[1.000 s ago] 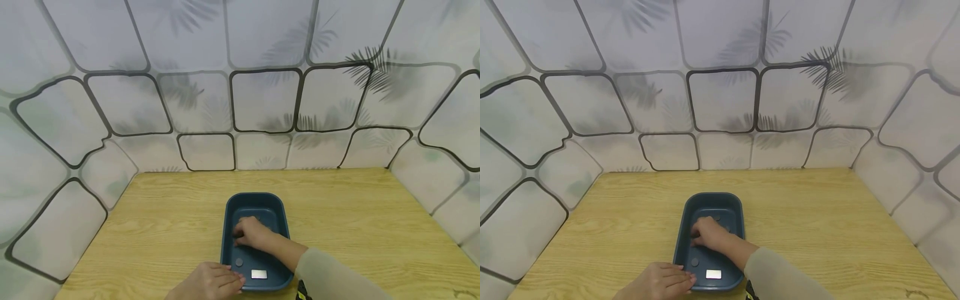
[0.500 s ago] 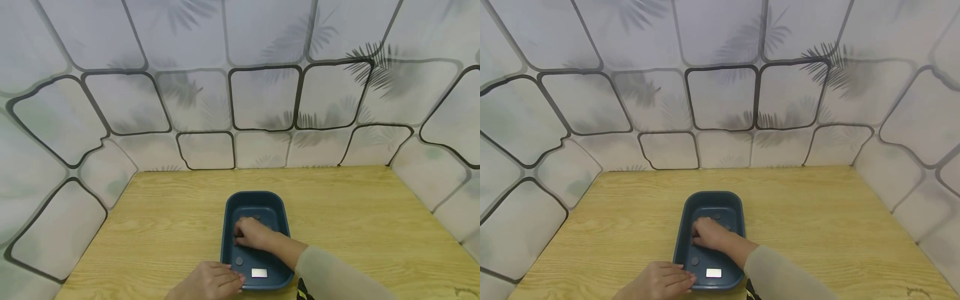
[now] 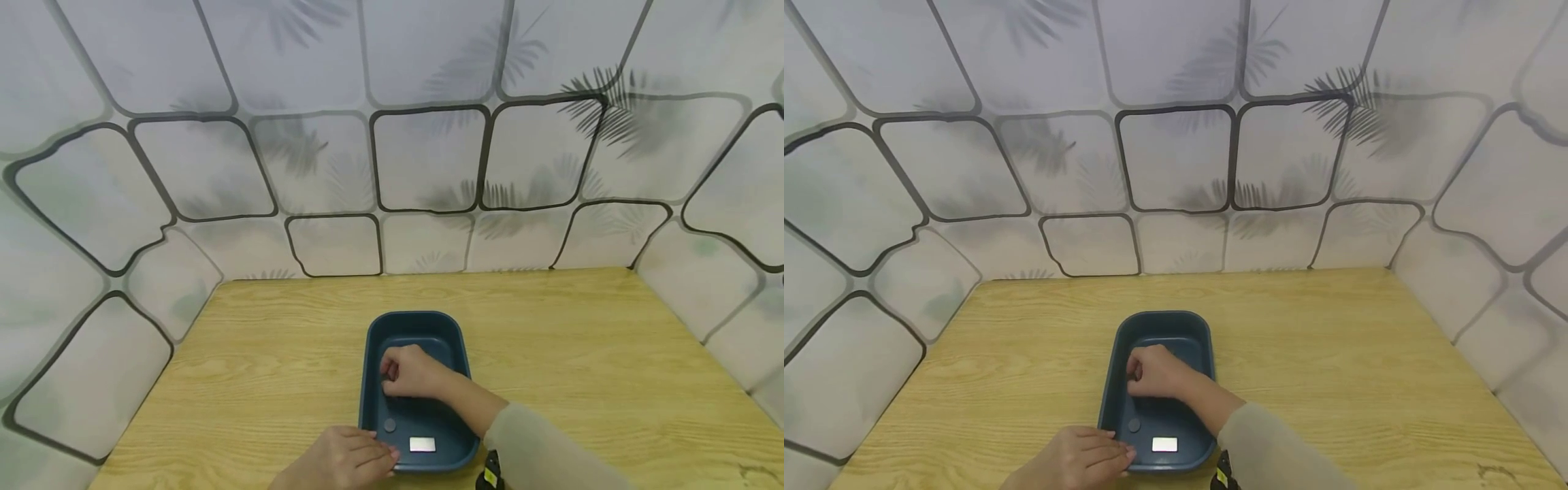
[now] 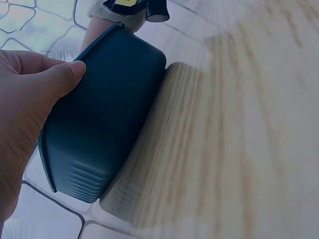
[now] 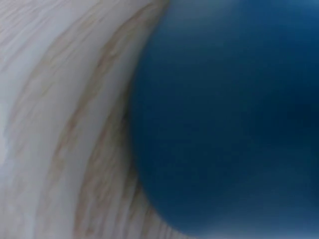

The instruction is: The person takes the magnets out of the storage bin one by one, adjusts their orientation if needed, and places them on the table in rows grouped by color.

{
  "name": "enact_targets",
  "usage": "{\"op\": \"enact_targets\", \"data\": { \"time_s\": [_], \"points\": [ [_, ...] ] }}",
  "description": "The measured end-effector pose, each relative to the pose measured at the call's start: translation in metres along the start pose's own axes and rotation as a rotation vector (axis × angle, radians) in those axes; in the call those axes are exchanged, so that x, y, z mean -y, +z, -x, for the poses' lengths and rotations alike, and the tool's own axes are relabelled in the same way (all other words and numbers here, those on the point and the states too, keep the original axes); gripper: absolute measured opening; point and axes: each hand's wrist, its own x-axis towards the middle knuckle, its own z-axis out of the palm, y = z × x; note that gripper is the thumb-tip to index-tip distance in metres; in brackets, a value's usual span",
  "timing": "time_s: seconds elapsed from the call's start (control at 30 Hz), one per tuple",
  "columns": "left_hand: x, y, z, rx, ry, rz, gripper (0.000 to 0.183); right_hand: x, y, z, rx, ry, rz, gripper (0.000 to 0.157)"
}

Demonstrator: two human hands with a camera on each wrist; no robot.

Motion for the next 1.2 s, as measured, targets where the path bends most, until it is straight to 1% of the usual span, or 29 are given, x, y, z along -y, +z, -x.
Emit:
{"op": "enact_targets", "data": {
  "time_s": [0.1,0.23,0.27,0.33,0.37,0.43,0.57,0.8,0.9,1.07,1.2],
  "points": [
    [0.000,0.000,0.000,-0.010,0.000,0.000,0.014,-0.001,-0.001,-0.001,-0.044,0.046,-0.162,0.012],
    [0.001,0.002,0.000,-0.033,0.016,-0.016,0.014,0.000,-0.007,0.000,-0.078,0.129,-0.482,0.015],
    [0.001,0.002,0.000,-0.039,0.025,-0.024,0.013,0.000,-0.008,0.000,-0.085,0.135,-0.546,0.016],
    [0.001,0.002,0.000,-0.039,0.023,-0.021,0.013,-0.001,-0.011,0.001,-0.093,0.139,-0.647,0.019],
    [0.001,0.002,0.000,-0.039,0.023,-0.020,0.013,-0.001,-0.012,0.001,-0.098,0.139,-0.672,0.019],
    [0.001,0.002,0.000,-0.038,0.021,-0.020,0.013,-0.004,-0.012,0.001,-0.104,0.126,-0.702,0.020],
    [0.001,0.001,0.000,-0.038,0.017,-0.019,0.013,-0.002,-0.014,0.001,-0.118,0.113,-0.734,0.021],
    [0.002,0.003,-0.002,-0.063,0.067,-0.055,0.015,-0.004,-0.024,0.009,-0.174,0.106,-0.733,0.023],
    [0.002,0.004,-0.002,-0.072,0.070,-0.056,0.014,-0.006,-0.033,0.015,-0.210,0.092,-0.734,0.025],
    [0.001,0.004,-0.001,-0.071,0.054,-0.039,0.014,-0.009,-0.046,0.022,-0.251,0.058,-0.787,0.029],
    [0.001,0.003,0.000,-0.072,0.048,-0.032,0.015,-0.012,-0.050,0.025,-0.245,0.031,-0.851,0.032]
  ]
}}
